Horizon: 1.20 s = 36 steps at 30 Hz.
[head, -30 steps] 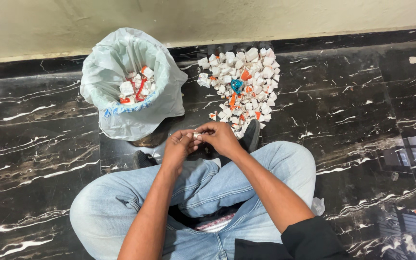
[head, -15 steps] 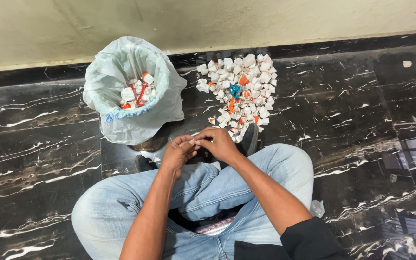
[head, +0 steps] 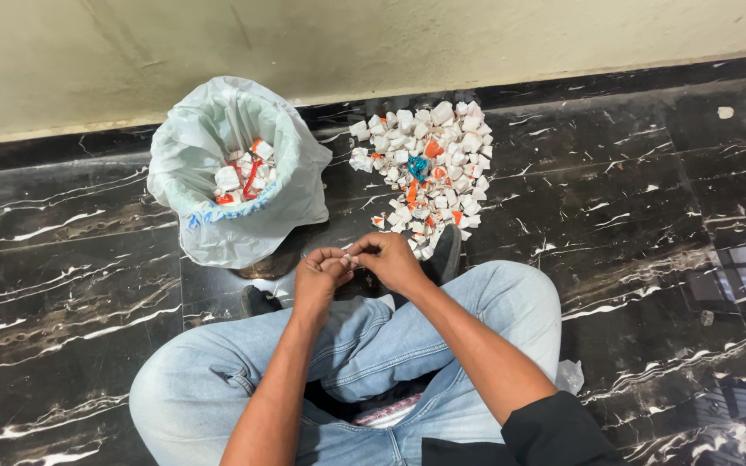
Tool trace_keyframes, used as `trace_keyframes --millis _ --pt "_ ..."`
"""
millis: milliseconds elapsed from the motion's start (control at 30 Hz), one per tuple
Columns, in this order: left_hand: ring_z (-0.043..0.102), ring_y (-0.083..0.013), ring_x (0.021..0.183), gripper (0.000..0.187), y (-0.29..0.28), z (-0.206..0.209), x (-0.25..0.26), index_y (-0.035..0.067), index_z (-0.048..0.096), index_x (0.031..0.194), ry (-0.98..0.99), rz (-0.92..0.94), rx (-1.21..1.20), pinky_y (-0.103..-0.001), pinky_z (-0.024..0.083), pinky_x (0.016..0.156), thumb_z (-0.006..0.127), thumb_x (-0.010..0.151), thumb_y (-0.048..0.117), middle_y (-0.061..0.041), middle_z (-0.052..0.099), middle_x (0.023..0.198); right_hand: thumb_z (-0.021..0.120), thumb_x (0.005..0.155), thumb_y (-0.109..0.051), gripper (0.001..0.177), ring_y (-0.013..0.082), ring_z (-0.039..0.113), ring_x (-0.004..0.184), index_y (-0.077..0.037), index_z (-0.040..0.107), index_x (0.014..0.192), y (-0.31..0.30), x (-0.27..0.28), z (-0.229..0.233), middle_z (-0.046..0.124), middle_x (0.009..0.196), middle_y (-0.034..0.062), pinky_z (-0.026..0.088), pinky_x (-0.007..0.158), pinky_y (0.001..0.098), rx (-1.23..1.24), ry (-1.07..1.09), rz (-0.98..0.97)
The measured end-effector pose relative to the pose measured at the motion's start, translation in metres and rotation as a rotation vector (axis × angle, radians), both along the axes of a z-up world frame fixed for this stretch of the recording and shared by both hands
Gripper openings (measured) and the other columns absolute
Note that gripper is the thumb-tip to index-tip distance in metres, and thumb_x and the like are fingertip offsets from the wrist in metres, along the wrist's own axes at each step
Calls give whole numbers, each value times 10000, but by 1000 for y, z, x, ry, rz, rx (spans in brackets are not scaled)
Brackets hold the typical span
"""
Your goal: The person sits on the floor and picks up small white and orange plastic pieces from a pile. They unwrap or separate the pieces by hand and place them into a white plastic bag. The person continues this repetitive sorting process throughout the clip.
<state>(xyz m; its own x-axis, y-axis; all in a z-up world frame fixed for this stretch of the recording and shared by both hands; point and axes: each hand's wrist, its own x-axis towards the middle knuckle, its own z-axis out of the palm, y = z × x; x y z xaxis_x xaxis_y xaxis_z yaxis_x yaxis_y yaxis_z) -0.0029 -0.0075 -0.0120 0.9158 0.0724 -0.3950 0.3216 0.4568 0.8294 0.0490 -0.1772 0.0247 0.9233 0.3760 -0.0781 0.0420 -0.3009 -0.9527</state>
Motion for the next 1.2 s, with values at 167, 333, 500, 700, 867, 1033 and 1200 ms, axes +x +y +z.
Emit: trace_keyframes --millis 167,333,500,700,867,1033,1200 --pt "718 -122 764 123 -5 25 0 -35 677 995 -95 -23 162 -240 568 682 714 924 58 -93 764 874 756 902 9 148 111 646 744 45 680 1024 2 -5 3 745 858 95 543 657 266 -29 30 -71" --pt "672 -110 681 100 6 83 -1 0 732 974 -224 8 789 -272 520 640 726 917 81 -92 742 786 686 907 12 397 75 695 914 -32 614 1294 6 -3 20 743 1074 30 589 797 232 252 21 8" --pt "683 -192 697 102 55 151 15 32 741 1019 -329 295 1130 -321 515 667 746 951 109 -118 740 841 715 892 -32 457 129 720 849 -78 642 1341 -3 6 39 774 1034 50 575 716 285 -81 -12 -159" --pt "708 -347 913 320 108 183 49 2 715 1128 -618 511 1689 -407 560 786 749 810 -2 -183 723 1074 734 878 -164 289 276 735 896 -175 756 1166 -34 39 60 777 1018 81 560 763 407 -708 -141 -124" --pt "704 -228 835 260 104 171 58 -12 711 1219 -493 376 1214 -331 545 756 728 959 -7 -147 738 1033 747 841 -196 237 321 717 950 -193 800 1072 -28 60 44 761 1009 108 549 861 453 -968 -110 33" --pt "666 -87 762 208 54 141 65 20 725 1122 -411 13 707 -258 530 686 700 959 146 -57 751 866 734 751 -128 273 351 701 941 -167 784 1017 -5 71 -3 741 1010 129 545 791 480 -935 -247 253" --pt "721 -275 752 269 22 103 67 47 762 1069 -138 -261 835 -376 543 680 737 879 236 -147 752 835 646 796 -41 225 357 706 932 -111 748 983 2 72 -53 740 983 147 554 739 477 -899 -366 251"
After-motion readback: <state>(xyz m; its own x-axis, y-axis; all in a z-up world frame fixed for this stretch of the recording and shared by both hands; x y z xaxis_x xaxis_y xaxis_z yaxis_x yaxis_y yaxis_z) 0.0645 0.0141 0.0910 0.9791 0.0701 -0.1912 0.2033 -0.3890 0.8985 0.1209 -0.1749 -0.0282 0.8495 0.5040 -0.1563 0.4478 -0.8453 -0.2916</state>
